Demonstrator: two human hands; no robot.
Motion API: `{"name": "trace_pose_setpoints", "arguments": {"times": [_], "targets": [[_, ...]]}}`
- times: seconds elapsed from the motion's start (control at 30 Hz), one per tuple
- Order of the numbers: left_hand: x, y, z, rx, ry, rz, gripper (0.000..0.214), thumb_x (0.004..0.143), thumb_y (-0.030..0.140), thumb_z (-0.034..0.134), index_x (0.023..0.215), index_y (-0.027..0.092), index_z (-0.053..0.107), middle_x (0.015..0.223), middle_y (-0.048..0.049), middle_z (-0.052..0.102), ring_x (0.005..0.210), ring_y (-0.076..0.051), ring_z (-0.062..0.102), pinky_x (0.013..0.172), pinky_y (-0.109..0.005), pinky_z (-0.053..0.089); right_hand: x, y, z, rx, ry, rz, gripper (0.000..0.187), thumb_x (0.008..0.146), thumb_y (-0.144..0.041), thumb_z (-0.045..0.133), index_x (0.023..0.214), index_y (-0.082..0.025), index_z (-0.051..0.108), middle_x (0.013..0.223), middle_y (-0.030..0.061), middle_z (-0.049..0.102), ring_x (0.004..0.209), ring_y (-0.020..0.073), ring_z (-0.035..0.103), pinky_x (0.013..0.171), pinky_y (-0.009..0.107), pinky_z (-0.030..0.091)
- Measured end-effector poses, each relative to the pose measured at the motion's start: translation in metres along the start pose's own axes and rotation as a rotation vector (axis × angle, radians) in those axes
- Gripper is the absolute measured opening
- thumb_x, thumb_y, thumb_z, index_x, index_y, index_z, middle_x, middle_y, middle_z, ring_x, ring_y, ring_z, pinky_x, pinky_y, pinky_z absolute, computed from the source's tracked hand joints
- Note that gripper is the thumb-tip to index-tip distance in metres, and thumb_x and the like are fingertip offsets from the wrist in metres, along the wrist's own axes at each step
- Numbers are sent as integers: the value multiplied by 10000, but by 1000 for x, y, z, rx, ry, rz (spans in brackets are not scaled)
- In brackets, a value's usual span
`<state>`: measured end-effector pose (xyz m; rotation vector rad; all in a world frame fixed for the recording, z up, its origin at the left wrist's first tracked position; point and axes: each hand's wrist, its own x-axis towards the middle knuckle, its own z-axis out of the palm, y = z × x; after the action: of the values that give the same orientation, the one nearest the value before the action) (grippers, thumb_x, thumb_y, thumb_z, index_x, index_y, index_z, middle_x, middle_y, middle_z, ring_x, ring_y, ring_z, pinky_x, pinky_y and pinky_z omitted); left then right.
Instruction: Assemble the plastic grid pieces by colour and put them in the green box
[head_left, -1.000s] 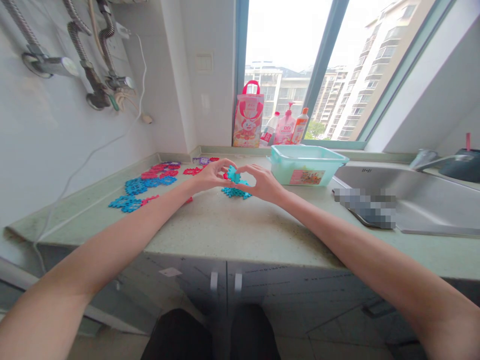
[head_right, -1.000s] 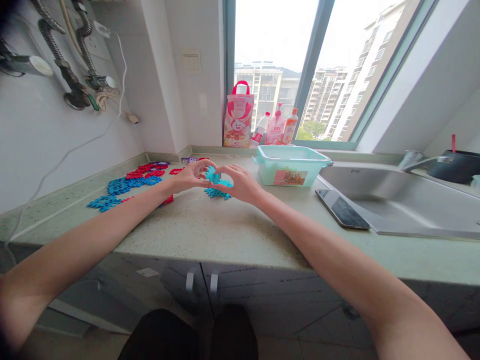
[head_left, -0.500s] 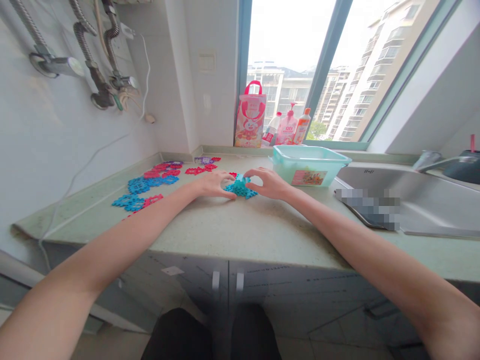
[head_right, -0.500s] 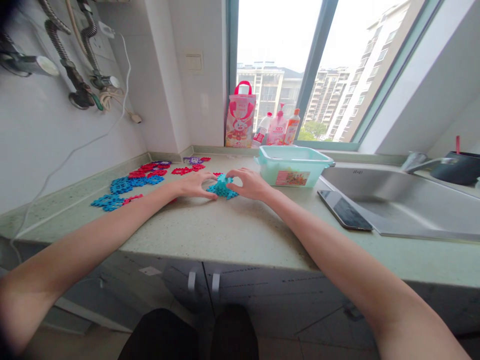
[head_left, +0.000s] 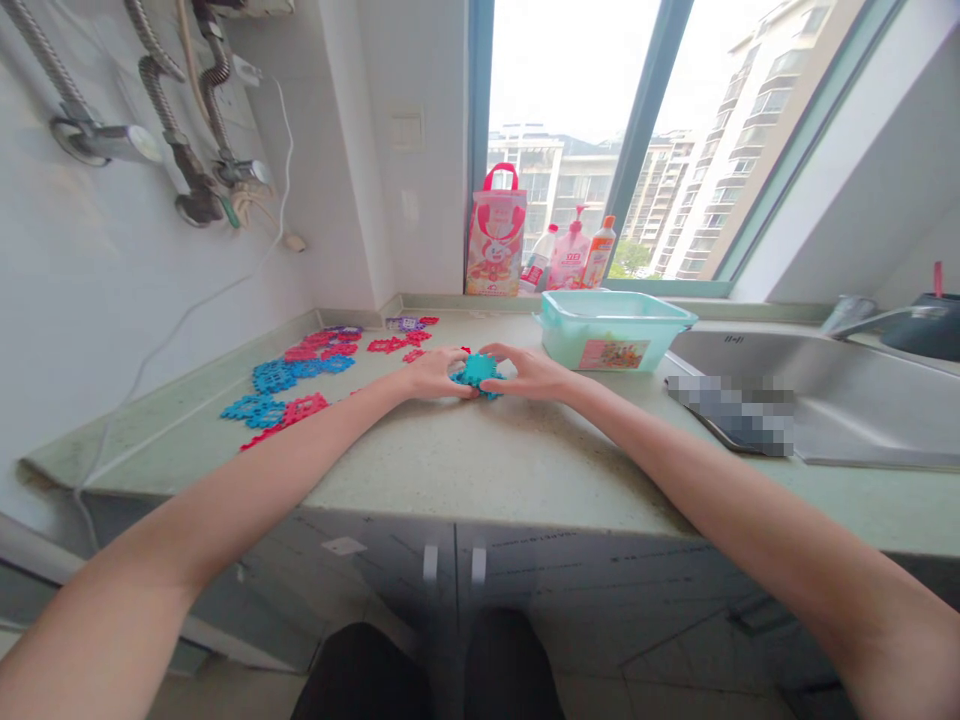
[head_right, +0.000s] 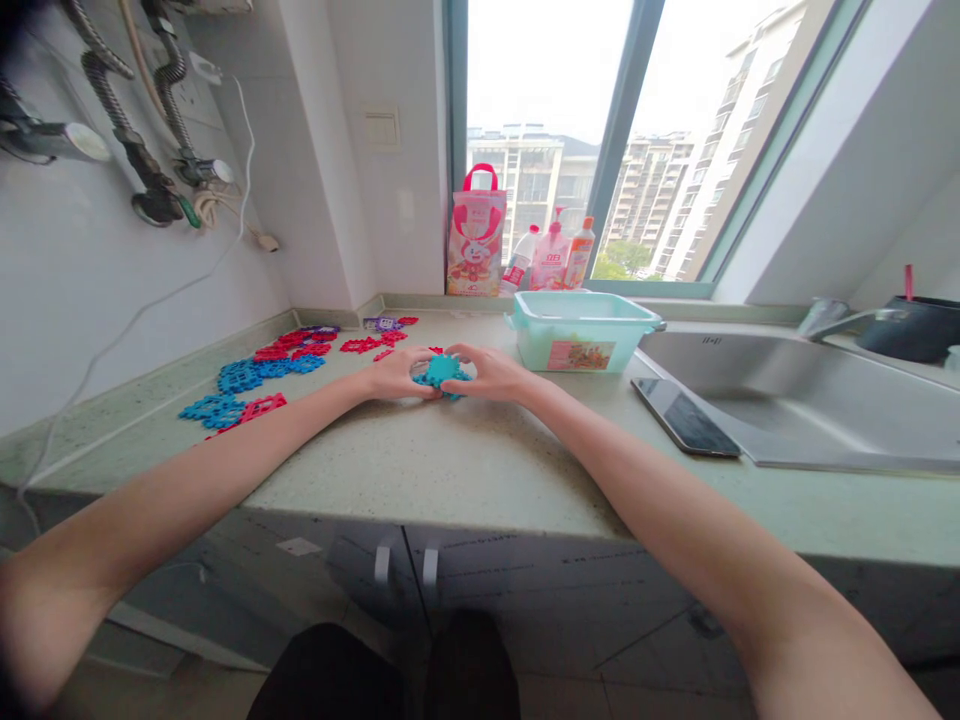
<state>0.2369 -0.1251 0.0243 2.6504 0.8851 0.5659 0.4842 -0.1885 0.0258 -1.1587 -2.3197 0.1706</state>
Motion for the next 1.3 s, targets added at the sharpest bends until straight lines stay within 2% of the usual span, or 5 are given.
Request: {"name": "trace_pose_setpoints", "arguments": {"times": [0.1,0.43,0.9,1.13,1.3], "targets": [[1,0,0,-7,-13,-4,566,697,567,806,1133,213,741,1167,-90,740,1119,-340,675,942,-404,504,-1,-2,1,42,-49,37,681,883,-513,818,1469,-233,613,1251,115,794,1118,281,762,993,428,570],[0,1,0,-72,-6,45,404,674,478,822,998,242,769,1041,-55,740,995,-306,685,868,-381,511,2,-3,3,61,3,-35,439,869,-383,809,1279,-254,720,1112,54,811,1065,257,763,947,408,578],[2,-1,3,-7,-16,36,470,705,496,787,1088,225,758,1072,-62,728,1027,-306,674,877,-382,498,1,-6,2,34,-40,3,464,863,-363,783,1310,-277,692,1127,45,805,981,232,761,877,363,564],[-6,-18,-30,126,15,110,888,637,692,888,1391,271,680,1462,-119,660,1372,-373,561,1157,-442,403,2,-12,4,21,9,-22,716,837,-448,820,1477,-288,543,1328,107,752,1164,300,730,1019,453,536],[-13,-45,-60,293,65,11,757,961,784,469,1406,211,685,1488,-152,659,1398,-347,563,1180,-439,375,6,-20,13,-77,4,3,804,830,-518,826,1528,-275,510,1293,132,753,1153,339,722,1000,485,534]]}}
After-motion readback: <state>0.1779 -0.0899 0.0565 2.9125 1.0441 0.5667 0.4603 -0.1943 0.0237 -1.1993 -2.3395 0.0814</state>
